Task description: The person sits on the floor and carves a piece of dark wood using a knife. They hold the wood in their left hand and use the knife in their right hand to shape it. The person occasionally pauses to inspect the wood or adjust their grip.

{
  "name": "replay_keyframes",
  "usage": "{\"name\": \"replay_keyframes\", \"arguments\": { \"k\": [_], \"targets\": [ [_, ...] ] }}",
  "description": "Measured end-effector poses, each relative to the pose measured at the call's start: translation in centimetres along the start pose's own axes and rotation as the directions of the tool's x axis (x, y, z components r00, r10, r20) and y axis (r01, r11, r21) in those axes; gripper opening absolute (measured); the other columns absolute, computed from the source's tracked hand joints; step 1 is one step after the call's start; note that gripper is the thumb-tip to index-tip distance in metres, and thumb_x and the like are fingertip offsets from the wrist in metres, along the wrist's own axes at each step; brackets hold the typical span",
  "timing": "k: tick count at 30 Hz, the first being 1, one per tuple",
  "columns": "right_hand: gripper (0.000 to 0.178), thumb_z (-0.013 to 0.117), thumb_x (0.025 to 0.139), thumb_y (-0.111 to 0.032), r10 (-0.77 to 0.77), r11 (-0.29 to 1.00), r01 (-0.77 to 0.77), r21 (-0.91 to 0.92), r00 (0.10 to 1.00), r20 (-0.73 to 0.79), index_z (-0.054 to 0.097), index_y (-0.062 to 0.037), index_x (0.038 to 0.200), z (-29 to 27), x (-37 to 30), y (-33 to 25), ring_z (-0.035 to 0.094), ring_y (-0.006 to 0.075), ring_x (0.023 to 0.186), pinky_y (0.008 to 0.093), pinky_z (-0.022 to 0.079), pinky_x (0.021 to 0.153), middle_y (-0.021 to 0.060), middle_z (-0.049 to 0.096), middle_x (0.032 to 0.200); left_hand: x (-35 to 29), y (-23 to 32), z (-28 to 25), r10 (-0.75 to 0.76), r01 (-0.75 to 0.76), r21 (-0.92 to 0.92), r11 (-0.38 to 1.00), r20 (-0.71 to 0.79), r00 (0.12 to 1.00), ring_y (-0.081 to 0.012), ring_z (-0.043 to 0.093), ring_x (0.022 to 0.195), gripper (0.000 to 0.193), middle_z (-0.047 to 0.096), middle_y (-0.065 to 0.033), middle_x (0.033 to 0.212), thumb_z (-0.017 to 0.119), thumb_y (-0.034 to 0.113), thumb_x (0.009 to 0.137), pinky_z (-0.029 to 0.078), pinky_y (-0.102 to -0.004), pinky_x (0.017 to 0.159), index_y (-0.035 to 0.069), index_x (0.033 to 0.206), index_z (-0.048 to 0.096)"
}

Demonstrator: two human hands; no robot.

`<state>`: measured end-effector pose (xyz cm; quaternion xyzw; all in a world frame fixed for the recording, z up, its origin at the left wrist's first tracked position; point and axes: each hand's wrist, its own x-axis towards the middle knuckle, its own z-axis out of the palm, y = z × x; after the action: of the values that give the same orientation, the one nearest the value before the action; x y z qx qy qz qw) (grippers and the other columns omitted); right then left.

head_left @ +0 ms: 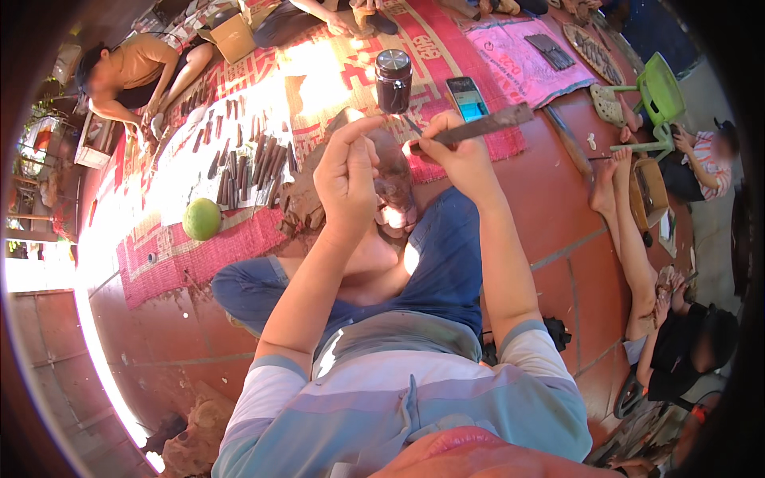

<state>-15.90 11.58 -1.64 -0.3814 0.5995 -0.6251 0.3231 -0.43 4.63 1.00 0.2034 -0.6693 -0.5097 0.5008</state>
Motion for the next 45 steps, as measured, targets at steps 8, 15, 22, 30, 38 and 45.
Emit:
{"name": "replay_keyframes", "arguments": {
  "k": [8,15,22,30,38,45],
  "targets": [
    [0.009,0.063,0.079,-0.004,-0.105,0.980,0.132,0.148,0.979,-0.176,0.054,-0.0019,0.082,-1.1,-0.1,0.4,0.057,0.0108,0.069,0.0234,0.046,0.064,0.0046,0.059,0.074,-0.2,-0.5,-0.8,-0.005,0.011,-0.101,0.995,0.052,0.999,-0.0068,0.046,0.071,0.028,0.052,-0.0046,0.086,0.038,0.014,0.094,0.041,-0.0197,0.066,0.000,0.116,0.049],
    [0.010,0.059,0.084,-0.005,-0.009,0.963,0.071,0.261,0.973,-0.231,0.053,-0.0003,0.091,-0.7,-5.3,1.8,0.062,0.0147,0.083,0.0250,0.051,0.070,0.0071,0.060,0.081,-3.7,-4.8,-4.7,-0.120,0.117,-0.027,0.993,-0.133,0.984,-0.0144,0.050,0.091,0.036,0.052,-0.0105,0.106,0.039,0.021,0.093,0.041,-0.0269,0.081,0.000,0.122,0.042],
    [0.017,0.052,0.090,-0.016,0.177,0.974,-0.198,0.111,0.969,0.171,0.054,0.0005,0.087,-2.1,-11.3,3.3,0.061,0.0143,0.066,0.0254,0.051,0.060,0.0080,0.059,0.083,-12.4,-4.7,-6.1,-0.459,0.438,0.143,0.887,0.356,0.814,-0.0097,0.053,0.085,0.023,0.055,-0.0046,0.096,0.050,0.007,0.088,0.043,-0.0230,0.074,0.001,0.109,0.055],
    [0.020,0.061,0.084,-0.020,0.263,0.958,-0.127,-0.256,0.747,0.610,0.061,-0.0023,0.075,0.2,-14.7,1.5,0.052,0.0116,0.047,0.0248,0.041,0.045,0.0028,0.059,0.064,-10.0,0.1,-2.0,-0.498,0.621,-0.013,0.783,0.585,0.640,-0.0106,0.052,0.080,0.023,0.057,-0.0025,0.093,0.057,0.014,0.086,0.042,-0.0237,0.073,0.000,0.104,0.059],
    [0.041,0.066,0.077,-0.005,0.106,0.912,-0.284,0.297,0.861,0.498,0.047,-0.0012,0.113,-1.9,-15.0,2.8,0.059,0.0125,0.072,0.0251,0.049,0.063,0.0061,0.057,0.091,-7.3,2.7,-0.1,-0.268,0.090,0.297,0.951,0.639,0.721,-0.0106,0.052,0.072,0.010,0.057,-0.0015,0.081,0.060,0.007,0.083,0.042,-0.0240,0.064,-0.001,0.090,0.061],
    [0.068,0.069,0.071,-0.001,-0.497,0.867,0.499,-0.005,0.862,-0.100,0.035,-0.0082,0.129,-1.4,-14.0,4.9,0.052,0.0178,0.093,0.0290,0.046,0.077,0.0134,0.040,0.116,-5.9,3.9,2.1,-0.568,0.685,-0.141,0.715,0.455,0.686,-0.0091,0.055,0.066,0.009,0.060,-0.0037,0.074,0.060,0.005,0.083,0.043,-0.0215,0.058,0.003,0.090,0.056]
  ]
}}
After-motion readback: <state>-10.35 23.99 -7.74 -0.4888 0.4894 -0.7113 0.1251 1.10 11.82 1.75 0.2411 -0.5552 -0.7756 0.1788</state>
